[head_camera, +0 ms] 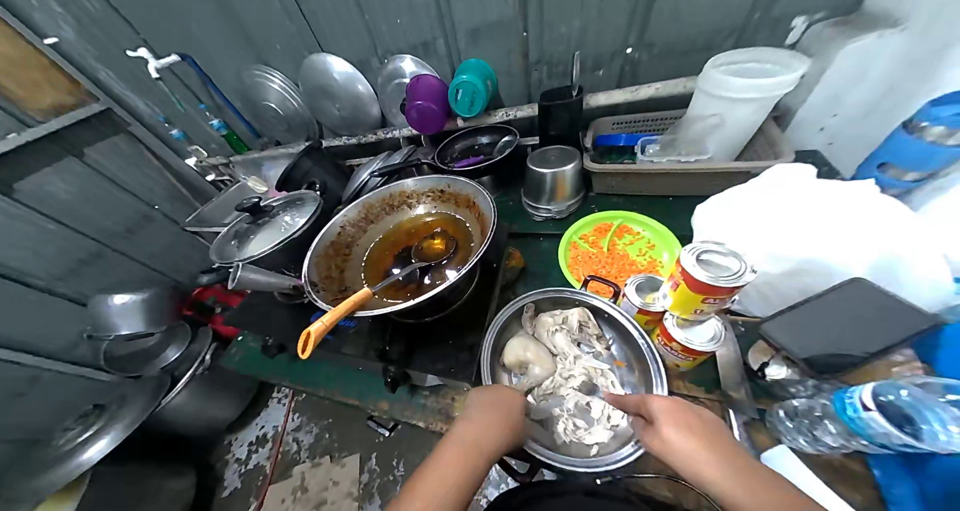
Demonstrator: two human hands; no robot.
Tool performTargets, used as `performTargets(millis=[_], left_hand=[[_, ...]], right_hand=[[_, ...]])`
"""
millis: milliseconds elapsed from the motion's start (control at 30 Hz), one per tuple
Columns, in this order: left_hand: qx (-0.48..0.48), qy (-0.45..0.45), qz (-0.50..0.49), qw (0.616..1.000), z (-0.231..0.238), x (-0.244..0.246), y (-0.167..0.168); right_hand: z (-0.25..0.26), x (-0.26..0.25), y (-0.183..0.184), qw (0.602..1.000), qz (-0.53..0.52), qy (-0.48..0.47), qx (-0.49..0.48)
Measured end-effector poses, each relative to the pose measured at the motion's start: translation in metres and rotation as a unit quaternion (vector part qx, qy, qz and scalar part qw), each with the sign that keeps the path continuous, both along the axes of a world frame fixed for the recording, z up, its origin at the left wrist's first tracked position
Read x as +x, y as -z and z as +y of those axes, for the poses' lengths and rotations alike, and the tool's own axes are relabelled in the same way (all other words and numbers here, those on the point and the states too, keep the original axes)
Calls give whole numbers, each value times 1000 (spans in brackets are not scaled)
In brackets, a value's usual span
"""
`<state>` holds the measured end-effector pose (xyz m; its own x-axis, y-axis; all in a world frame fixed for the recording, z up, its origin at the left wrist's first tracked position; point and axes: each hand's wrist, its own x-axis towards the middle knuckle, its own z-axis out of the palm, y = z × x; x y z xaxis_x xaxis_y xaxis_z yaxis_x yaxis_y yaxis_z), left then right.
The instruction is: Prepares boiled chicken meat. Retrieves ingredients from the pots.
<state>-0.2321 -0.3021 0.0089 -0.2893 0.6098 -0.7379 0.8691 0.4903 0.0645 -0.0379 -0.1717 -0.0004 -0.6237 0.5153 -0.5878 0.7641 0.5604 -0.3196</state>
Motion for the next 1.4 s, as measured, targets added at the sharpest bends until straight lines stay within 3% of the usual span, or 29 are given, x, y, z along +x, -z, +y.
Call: performTargets(millis=[100, 300, 500, 733, 967, 1133, 1267, 1400], left_hand=[[38, -34, -19, 999, 0, -17, -5], [31, -38, 8, 999, 23, 3, 14], [0, -26, 7, 1000, 23, -1, 19], [2, -38, 18, 999, 20, 2, 20], [-20, -9, 24, 999, 11, 12, 10], [37, -37, 13, 999, 5, -2, 0], [39, -64, 40, 996, 23, 7, 12], [8, -34, 27, 999, 27, 7, 15]], right_hand=[[5, 9, -15, 1000, -1, -2, -9], [-24, -6, 7, 993, -64, -92, 32], [9, 16, -9, 998, -29, -55, 22], [-41, 2, 2, 984, -47, -169, 20], [-3, -5, -4, 990, -90, -106, 39], [6, -6, -16, 997, -30, -60, 33], [-13, -10, 7, 994, -59, -94, 23], [-13, 2, -2, 994, -56, -97, 6]])
